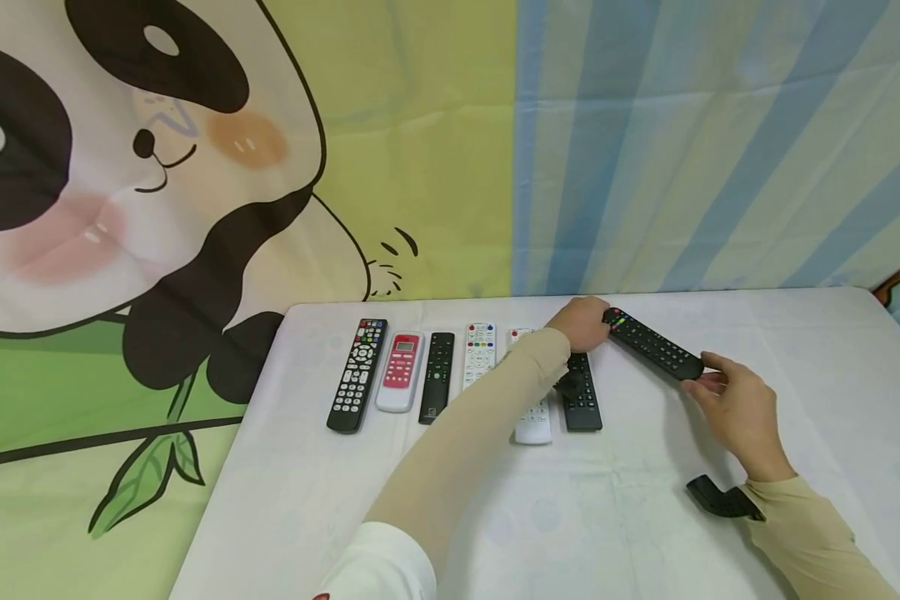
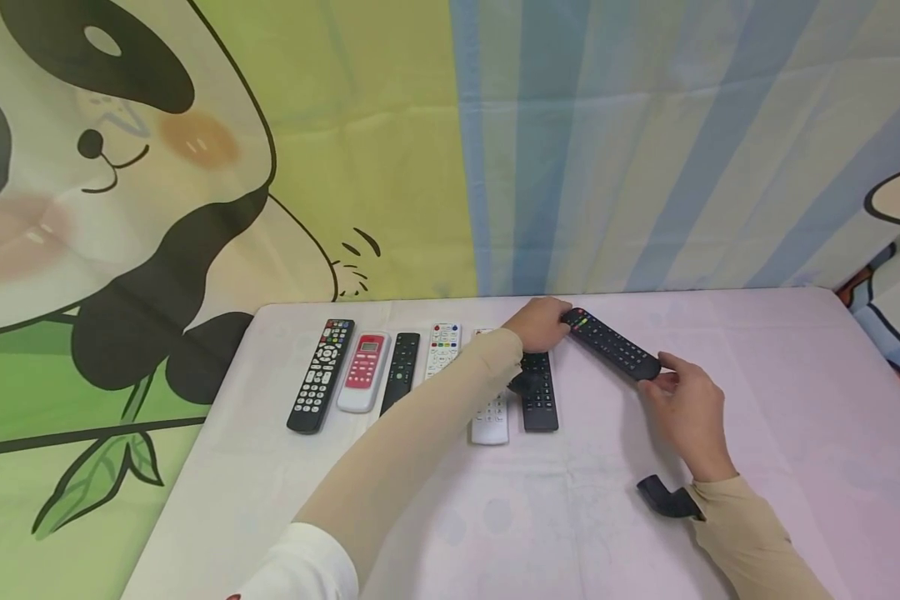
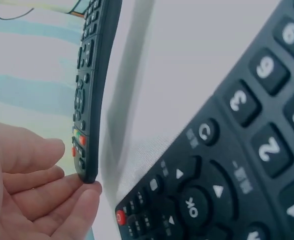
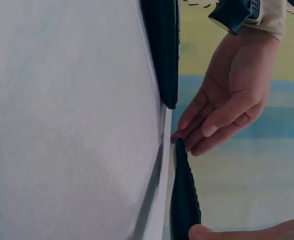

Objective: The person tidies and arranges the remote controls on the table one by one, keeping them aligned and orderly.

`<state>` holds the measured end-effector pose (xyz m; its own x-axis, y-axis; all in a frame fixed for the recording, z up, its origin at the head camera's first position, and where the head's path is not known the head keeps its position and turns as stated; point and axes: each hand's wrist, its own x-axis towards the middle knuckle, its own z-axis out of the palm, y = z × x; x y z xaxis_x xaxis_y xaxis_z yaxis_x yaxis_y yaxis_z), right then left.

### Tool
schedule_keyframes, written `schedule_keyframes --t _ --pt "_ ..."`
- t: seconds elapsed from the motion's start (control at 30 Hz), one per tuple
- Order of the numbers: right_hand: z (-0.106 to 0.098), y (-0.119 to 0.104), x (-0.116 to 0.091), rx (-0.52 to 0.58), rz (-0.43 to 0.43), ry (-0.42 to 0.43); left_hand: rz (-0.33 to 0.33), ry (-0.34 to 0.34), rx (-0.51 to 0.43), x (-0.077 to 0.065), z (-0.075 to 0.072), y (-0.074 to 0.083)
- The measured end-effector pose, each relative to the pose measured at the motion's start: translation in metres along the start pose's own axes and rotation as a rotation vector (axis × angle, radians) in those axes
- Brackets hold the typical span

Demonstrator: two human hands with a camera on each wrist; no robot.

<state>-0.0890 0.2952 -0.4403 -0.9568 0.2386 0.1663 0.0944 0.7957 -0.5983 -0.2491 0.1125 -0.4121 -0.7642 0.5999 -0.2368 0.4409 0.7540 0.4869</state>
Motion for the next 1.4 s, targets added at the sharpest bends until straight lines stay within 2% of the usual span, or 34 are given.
schedule_keyframes --t 0.4,0.7,1.07,1.23,1.4 --pt "-0.004 0.003 -0.007 -0.014 0.027 -0.043 0.047 0.007 0.009 -0.007 -0.005 0.007" --pt "-0.007 0.001 -0.015 -0.006 0.002 -0.047 0.05 0.007 0.031 -0.008 -0.007 0.012" --pt "0.002 -0.005 -0.023 0.003 -0.035 -0.041 0.085 0.017 0.075 -0.008 -0.008 0.011" --pt "0.007 -0.008 -0.027 -0.028 -0.079 -0.016 0.091 -0.001 0.09 -0.007 -0.007 0.011" --pt "0.012 -0.01 -0.029 -0.035 -0.101 -0.026 0.09 -0.024 0.111 -0.005 -0.005 0.013"
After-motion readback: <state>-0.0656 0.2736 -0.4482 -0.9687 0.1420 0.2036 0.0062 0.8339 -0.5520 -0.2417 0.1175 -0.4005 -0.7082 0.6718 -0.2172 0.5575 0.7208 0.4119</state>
